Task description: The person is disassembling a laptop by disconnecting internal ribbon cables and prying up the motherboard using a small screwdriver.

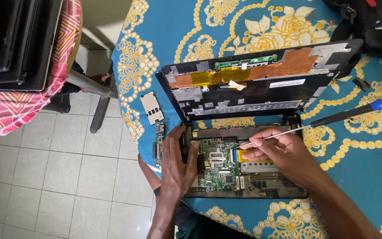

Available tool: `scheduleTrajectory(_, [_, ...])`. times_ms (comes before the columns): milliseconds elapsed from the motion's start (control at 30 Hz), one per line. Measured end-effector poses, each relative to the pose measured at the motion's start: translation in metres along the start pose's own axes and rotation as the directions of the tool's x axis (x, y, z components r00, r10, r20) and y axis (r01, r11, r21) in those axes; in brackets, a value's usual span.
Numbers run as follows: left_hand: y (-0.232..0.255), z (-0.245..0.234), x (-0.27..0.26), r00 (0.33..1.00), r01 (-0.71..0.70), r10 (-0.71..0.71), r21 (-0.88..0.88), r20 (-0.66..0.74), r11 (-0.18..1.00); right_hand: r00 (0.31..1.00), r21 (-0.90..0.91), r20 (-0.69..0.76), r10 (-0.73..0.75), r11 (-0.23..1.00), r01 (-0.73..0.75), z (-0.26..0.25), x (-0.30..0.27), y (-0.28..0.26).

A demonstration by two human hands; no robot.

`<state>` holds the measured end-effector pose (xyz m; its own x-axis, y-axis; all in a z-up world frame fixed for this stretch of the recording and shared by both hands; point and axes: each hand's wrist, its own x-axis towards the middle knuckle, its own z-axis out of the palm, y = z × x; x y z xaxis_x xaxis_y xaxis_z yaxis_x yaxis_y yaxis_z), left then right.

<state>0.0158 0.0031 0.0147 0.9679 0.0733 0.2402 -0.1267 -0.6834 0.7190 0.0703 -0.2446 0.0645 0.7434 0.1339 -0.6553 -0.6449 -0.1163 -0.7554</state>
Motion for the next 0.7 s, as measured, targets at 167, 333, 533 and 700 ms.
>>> scheduleTrajectory(167, [-0.013,-0.009,0.025,0.992,0.052,-0.071,0.167,0.105,0.985,0.946,0.207,0.079,-0.313,0.934,0.292,-0.012,0.02,0.045])
scheduleTrajectory(333, [-0.028,-0.017,0.045,0.955,0.136,-0.147,0.058,0.257,0.989,0.939,0.219,0.103,-0.327,0.929,0.3,-0.014,0.023,0.048])
scheduleTrajectory(533, [-0.025,0.003,0.041,0.998,0.054,-0.052,-0.046,0.046,0.997,0.93,0.23,0.115,-0.349,0.92,0.316,-0.013,0.026,0.052])
scheduleTrajectory(700, [-0.015,0.018,0.033,0.989,0.085,-0.065,0.142,-0.135,0.986,0.934,0.176,0.094,-0.344,0.929,0.324,-0.011,0.021,0.046])
